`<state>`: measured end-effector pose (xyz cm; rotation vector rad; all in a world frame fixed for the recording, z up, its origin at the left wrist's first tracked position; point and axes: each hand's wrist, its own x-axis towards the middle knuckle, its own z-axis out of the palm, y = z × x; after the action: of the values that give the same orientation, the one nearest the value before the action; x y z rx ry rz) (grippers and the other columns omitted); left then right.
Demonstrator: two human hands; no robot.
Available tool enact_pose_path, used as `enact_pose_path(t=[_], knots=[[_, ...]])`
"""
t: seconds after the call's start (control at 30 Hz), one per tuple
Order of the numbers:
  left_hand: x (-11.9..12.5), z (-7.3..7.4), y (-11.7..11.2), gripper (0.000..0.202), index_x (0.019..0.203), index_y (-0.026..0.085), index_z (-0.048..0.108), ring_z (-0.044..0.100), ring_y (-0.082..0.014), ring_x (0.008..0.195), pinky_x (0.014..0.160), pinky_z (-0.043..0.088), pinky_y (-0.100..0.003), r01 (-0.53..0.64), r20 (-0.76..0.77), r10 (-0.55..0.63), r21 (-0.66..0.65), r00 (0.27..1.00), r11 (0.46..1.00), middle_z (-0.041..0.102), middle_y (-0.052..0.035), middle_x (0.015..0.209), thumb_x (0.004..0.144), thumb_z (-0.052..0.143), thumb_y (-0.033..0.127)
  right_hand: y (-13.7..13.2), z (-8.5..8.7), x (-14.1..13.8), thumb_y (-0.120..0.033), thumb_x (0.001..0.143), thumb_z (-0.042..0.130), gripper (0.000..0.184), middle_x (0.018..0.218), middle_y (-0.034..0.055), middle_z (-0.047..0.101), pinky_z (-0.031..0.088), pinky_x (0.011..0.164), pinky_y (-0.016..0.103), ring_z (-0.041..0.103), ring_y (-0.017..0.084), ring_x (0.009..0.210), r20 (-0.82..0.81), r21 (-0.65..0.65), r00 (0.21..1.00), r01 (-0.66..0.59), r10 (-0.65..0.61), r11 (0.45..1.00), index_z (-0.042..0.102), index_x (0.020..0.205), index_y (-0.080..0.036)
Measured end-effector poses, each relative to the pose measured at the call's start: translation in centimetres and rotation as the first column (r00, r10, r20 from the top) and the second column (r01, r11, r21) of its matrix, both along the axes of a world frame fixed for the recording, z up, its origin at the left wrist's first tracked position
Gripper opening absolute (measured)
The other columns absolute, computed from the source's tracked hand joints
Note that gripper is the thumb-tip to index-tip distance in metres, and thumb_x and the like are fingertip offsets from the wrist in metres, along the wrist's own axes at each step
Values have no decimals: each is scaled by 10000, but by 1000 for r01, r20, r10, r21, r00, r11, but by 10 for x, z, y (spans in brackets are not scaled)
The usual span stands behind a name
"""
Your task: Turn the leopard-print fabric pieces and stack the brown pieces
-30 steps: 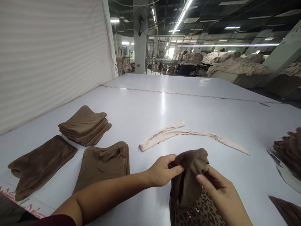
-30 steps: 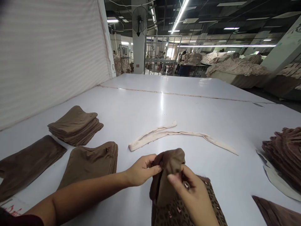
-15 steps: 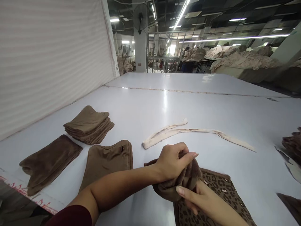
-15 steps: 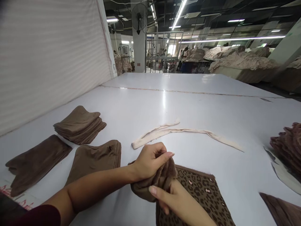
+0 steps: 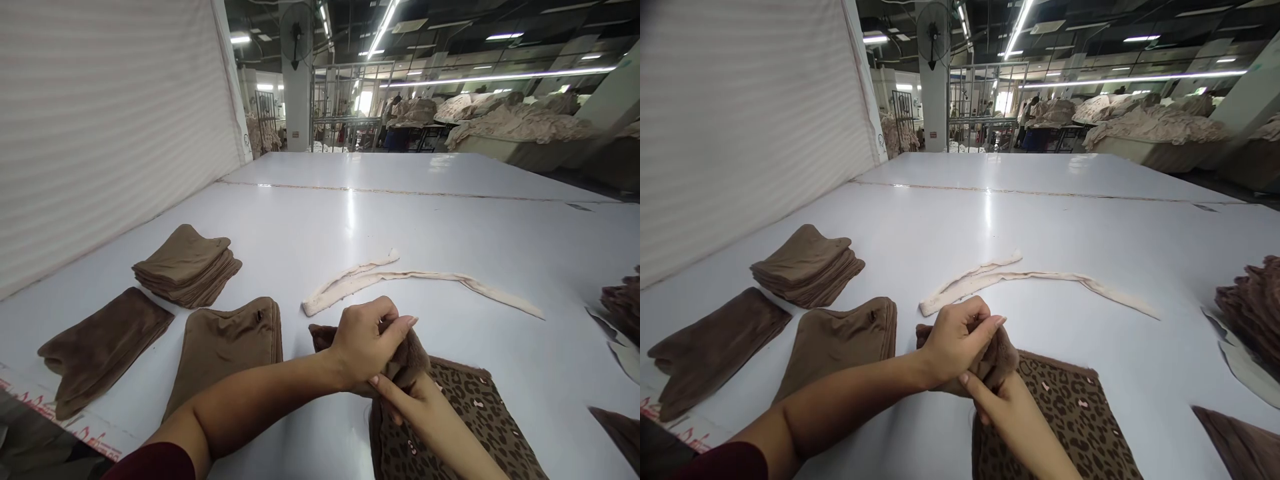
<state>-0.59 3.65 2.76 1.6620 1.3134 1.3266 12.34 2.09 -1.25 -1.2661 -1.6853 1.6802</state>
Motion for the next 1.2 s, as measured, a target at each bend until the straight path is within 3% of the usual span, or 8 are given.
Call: enact_pose_path(t=[0.17,0.3,0.4,0.5,0.73,0.97,1.1,1.2], knots=[[-15,-11,5,297,710,186,501,436,-100,603,584,365,-225,136,97,-123,-151,988,979,481,43,629,814,549,459,-1,-1,1,-515,678,672,489,398,-93,250,213,471,243,210,71,434,-178,-167,977,90,-120,982,326,500,-219],[-28,-31,4,340,780,152,564,479,-121,666,637,401,-253,393,327,-282,-354,902,848,523,9,701,793,553,492,-2,-1,8,-641,619,648,591,397,-120,116,261,460,231,137,60,426,-286,-260,936,129,-204,957,231,525,-233],[-30,-42,-1,330,757,140,543,466,-114,660,641,398,-254,300,427,-160,-283,890,911,497,6,694,839,502,457,-4,-1,7,-631,690,617,572,408,-94,186,241,459,233,186,62,432,-193,-166,963,156,-187,974,276,488,-219],[-30,-40,-3,332,656,159,462,390,-94,594,560,343,-226,61,249,-22,-147,968,987,412,35,615,852,503,424,-4,0,3,-632,743,569,563,457,-67,256,177,450,246,206,67,451,-62,-22,988,139,-140,990,309,482,-206],[-31,-30,-7,373,562,175,382,302,-77,497,485,256,-235,-79,-95,96,174,991,982,333,59,516,820,561,377,0,4,10,-601,660,669,488,441,-74,320,179,446,240,245,71,439,-90,-153,996,7,-20,988,408,557,-203],[-36,-43,-8,302,682,183,483,430,-118,586,558,349,-237,-14,-203,-22,-175,979,984,475,30,620,852,491,433,-8,11,8,-496,559,797,523,466,-75,314,287,508,220,277,75,489,-378,-336,894,112,-242,935,371,513,-196],[-43,-20,-15,157,811,185,514,478,-148,730,685,386,-265,-38,-312,53,54,949,998,542,-19,809,846,515,338,-10,13,0,-509,585,777,506,513,-58,304,321,523,225,287,92,527,-373,-322,881,170,-290,931,389,502,-195],[-46,-3,-19,195,760,183,520,467,-130,677,623,372,-240,177,-347,-164,6,923,984,524,-3,752,813,573,363,-11,9,1,-536,598,753,513,528,-44,307,311,503,233,285,99,533,-365,-248,894,176,-260,953,385,484,-197]])
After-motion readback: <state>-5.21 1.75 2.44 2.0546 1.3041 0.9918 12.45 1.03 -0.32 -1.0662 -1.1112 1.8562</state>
